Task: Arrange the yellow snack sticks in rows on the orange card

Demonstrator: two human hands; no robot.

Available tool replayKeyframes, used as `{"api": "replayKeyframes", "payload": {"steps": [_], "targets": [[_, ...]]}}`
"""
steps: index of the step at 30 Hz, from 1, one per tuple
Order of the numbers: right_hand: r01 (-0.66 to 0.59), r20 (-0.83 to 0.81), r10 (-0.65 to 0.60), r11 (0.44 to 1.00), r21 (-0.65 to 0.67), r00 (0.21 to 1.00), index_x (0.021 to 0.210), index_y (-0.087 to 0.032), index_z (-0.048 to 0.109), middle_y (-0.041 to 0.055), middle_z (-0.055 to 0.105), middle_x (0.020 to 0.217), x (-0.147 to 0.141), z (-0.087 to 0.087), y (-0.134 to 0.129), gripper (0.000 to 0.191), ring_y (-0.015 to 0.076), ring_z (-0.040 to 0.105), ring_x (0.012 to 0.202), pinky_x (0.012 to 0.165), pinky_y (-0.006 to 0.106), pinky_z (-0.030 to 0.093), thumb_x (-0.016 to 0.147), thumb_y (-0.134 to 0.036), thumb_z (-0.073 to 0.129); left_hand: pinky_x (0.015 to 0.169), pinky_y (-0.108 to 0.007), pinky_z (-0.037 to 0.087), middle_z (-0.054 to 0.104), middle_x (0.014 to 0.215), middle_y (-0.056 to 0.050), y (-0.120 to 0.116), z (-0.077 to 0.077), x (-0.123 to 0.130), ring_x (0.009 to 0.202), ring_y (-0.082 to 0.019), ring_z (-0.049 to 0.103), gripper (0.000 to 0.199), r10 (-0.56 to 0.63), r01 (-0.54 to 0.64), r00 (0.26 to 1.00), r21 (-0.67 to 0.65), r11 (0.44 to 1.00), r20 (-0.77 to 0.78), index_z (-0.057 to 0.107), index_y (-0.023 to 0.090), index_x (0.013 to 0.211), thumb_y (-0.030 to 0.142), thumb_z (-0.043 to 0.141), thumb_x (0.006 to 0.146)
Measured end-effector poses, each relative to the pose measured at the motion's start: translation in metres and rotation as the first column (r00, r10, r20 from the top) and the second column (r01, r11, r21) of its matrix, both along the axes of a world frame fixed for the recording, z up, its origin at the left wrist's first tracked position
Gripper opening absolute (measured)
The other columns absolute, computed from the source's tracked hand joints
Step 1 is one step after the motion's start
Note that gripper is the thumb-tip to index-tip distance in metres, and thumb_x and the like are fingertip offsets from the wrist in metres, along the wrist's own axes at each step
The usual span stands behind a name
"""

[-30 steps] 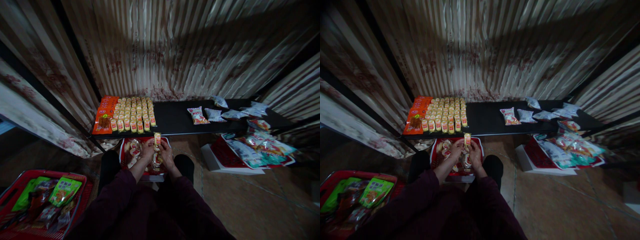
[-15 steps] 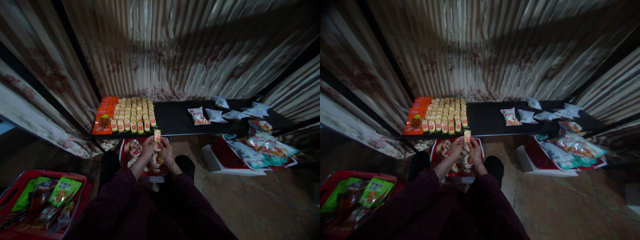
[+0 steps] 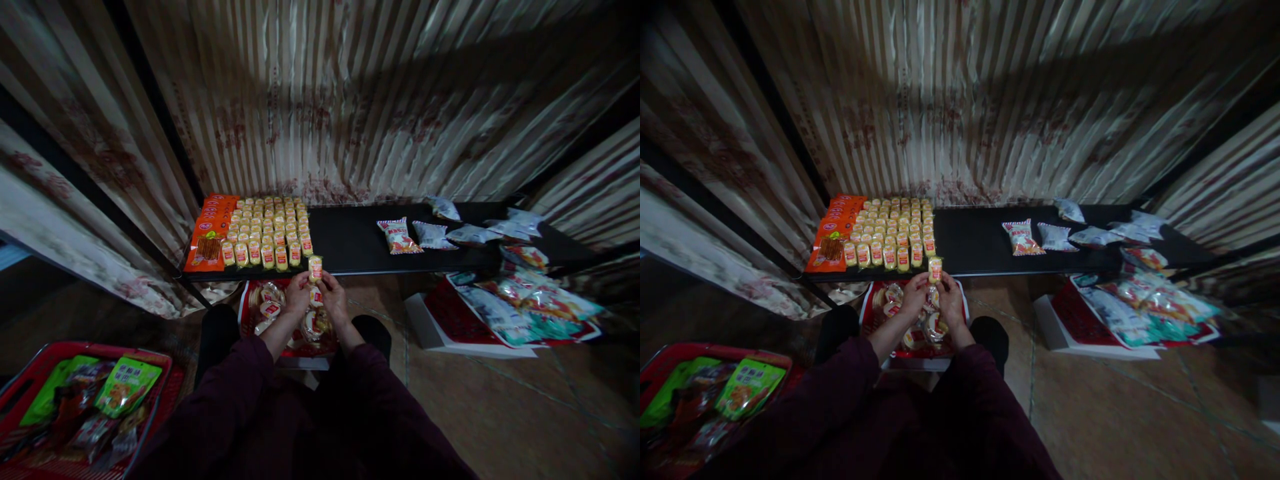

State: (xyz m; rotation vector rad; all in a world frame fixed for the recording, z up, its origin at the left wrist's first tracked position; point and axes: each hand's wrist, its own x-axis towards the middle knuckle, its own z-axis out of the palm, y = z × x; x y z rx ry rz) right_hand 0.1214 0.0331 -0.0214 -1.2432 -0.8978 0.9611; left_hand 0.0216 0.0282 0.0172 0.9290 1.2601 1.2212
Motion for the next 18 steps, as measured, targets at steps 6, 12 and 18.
{"api": "replayKeyframes", "payload": {"steps": [6,12,18], "targets": [[0.01,0.106,-0.012,1.0,0.025,0.994,0.104,-0.019,0.069,0.0081,0.073,0.101,0.003,0.002,0.005,0.037,0.023,0.066,0.09,0.09,0.042,0.05,0.07,-0.036,0.064,0.094,-0.033,0.048,0.071,0.106,-0.006,0.002,0.003,0.0,0.099,-0.017,0.064,0.037,0.032,-0.034,0.996,-0.019,0.999,-0.088,0.07,0.02,0.105,0.005,0.059,0.073],[0.026,0.154,-0.032,0.999,0.044,0.988,0.102,-0.017,0.069,0.0093,0.072,0.099,0.004,-0.001,0.014,0.037,0.0228,0.065,0.088,0.089,0.042,0.05,0.07,-0.036,0.064,0.095,-0.033,0.047,0.068,0.111,-0.007,0.006,0.008,0.0,0.099,-0.016,0.062,0.042,0.036,-0.034,0.977,0.012,0.999,-0.212,0.069,0.019,0.107,0.0,0.052,0.074],[0.013,0.16,-0.026,0.997,0.078,0.987,0.104,-0.019,0.069,0.0079,0.071,0.099,0.006,-0.005,0.023,0.037,0.0214,0.065,0.089,0.09,0.041,0.049,0.072,-0.036,0.063,0.094,-0.03,0.046,0.067,0.109,-0.008,0.013,0.012,0.001,0.096,-0.015,0.061,0.044,0.051,-0.037,0.957,0.055,0.998,-0.284,0.07,0.017,0.107,-0.002,0.049,0.073]]}}
